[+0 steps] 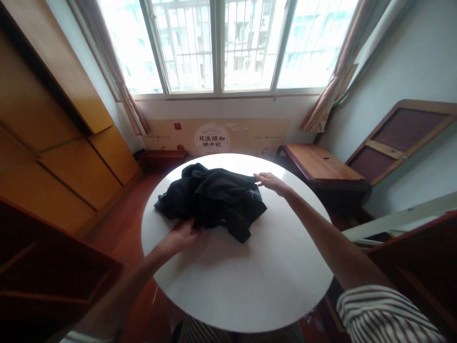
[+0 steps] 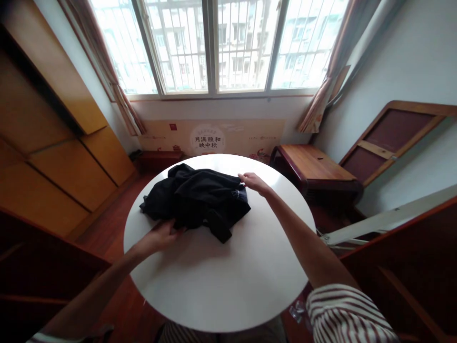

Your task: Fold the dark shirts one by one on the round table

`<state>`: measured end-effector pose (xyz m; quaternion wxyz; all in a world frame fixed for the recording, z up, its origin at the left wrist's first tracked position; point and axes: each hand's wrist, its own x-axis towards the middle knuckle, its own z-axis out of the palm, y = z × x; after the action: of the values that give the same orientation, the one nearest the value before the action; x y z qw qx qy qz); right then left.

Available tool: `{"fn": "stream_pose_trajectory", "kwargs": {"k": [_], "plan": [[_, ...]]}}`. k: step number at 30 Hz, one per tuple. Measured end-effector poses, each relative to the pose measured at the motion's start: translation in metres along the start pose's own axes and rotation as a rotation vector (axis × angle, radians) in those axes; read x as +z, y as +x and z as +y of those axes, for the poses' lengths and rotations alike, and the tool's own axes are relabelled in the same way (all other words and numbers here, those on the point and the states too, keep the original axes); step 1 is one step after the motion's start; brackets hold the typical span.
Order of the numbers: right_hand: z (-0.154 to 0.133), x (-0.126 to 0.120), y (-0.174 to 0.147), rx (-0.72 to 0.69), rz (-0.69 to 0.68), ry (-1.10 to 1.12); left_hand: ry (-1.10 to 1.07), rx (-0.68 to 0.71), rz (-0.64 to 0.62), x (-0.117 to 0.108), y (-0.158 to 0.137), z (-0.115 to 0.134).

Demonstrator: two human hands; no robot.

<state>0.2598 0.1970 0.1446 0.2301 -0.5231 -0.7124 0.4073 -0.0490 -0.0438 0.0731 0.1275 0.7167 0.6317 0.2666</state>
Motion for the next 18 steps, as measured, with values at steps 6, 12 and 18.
{"fn": "stream_pose_trajectory", "kwargs": {"k": [6,12,18], "plan": [[0.061,0.020,-0.027,-0.142,-0.122,0.032,-0.047,-0.091,0.337,-0.059,-0.003,-0.002],[0.067,0.082,-0.021,-0.490,-0.137,-0.076,-0.330,-0.246,0.315,-0.039,0.054,-0.084],[0.042,0.109,0.007,-0.613,-0.128,-0.083,-0.873,-0.160,0.353,-0.023,0.099,-0.101]]}}
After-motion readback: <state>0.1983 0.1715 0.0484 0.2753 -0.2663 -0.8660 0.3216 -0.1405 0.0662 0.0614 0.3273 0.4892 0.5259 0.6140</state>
